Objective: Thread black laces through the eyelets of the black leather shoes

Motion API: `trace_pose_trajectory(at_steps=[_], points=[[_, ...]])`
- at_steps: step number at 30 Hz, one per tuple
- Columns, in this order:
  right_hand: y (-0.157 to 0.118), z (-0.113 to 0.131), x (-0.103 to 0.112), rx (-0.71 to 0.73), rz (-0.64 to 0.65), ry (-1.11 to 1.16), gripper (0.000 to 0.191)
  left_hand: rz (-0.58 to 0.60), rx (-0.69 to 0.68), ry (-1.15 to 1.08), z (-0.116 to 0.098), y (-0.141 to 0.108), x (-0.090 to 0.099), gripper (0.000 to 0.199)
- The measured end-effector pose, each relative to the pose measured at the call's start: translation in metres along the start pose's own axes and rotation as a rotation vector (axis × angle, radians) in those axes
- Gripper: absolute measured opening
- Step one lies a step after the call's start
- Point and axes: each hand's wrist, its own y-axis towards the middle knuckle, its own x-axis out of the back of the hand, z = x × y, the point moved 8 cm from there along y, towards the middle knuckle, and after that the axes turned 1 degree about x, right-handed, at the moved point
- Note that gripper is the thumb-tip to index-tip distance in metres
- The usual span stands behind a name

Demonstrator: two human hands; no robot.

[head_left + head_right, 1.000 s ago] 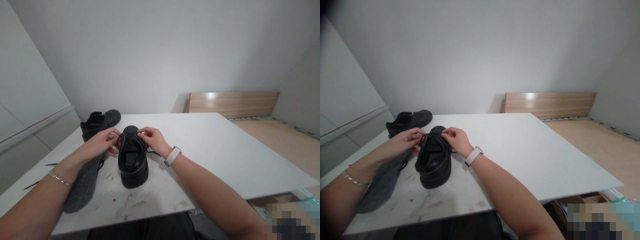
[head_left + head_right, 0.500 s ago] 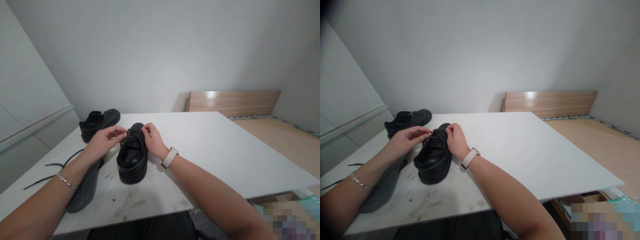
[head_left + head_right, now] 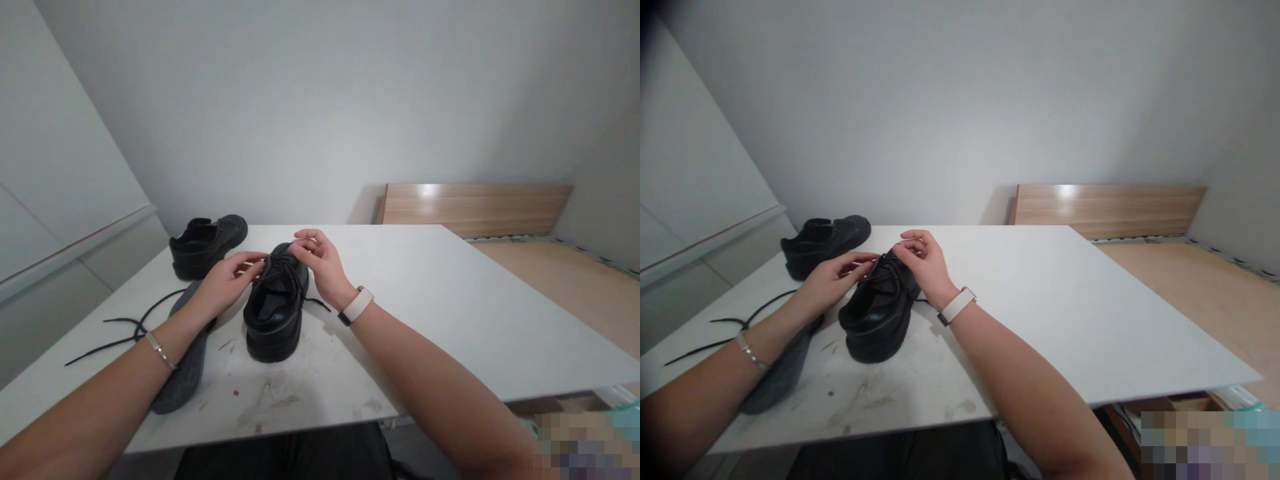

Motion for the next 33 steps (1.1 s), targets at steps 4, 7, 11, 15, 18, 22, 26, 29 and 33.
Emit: trace_pose_trajectory(at_steps=[4, 7, 11, 15, 18, 22, 26, 29, 33], points=[[0.0, 0.001, 0.003, -0.039, 0.016, 0.138, 0.055, -0.021, -0.045, 0.01, -0.005, 0.0, -0.002, 0.045], [0.001, 0.002, 0.006, -0.029, 0.039, 0.097, 0.071, -0.023, -0.057, -0.004, -0.007, 0.0, -0.004, 0.04], [0.002, -0.002, 0.006, -0.024, 0.065, 0.001, 0.077, -0.047, -0.036, -0.079, -0.007, 0.002, -0.006, 0.04], [0.0, -0.01, 0.002, -0.033, 0.087, 0.021, 0.075, -0.024, 0.047, -0.175, -0.001, 0.009, -0.013, 0.042], [-0.001, -0.013, 0.0, -0.041, 0.084, 0.103, 0.078, -0.021, 0.049, -0.261, 0.002, 0.013, -0.015, 0.033], [0.003, -0.011, 0.006, -0.058, 0.039, 0.133, 0.077, -0.073, -0.047, -0.303, -0.005, 0.011, -0.007, 0.025], [0.01, -0.007, 0.021, -0.069, -0.01, 0.054, 0.06, -0.09, -0.103, -0.311, -0.018, 0.005, -0.001, 0.023], [0.014, -0.004, 0.025, -0.052, 0.035, -0.096, 0.048, -0.106, -0.107, -0.214, -0.026, 0.001, 0.005, 0.026], [0.016, 0.003, 0.027, 0.082, 0.051, -0.378, 0.033, -0.15, -0.185, 0.103, -0.04, -0.004, 0.016, 0.027]])
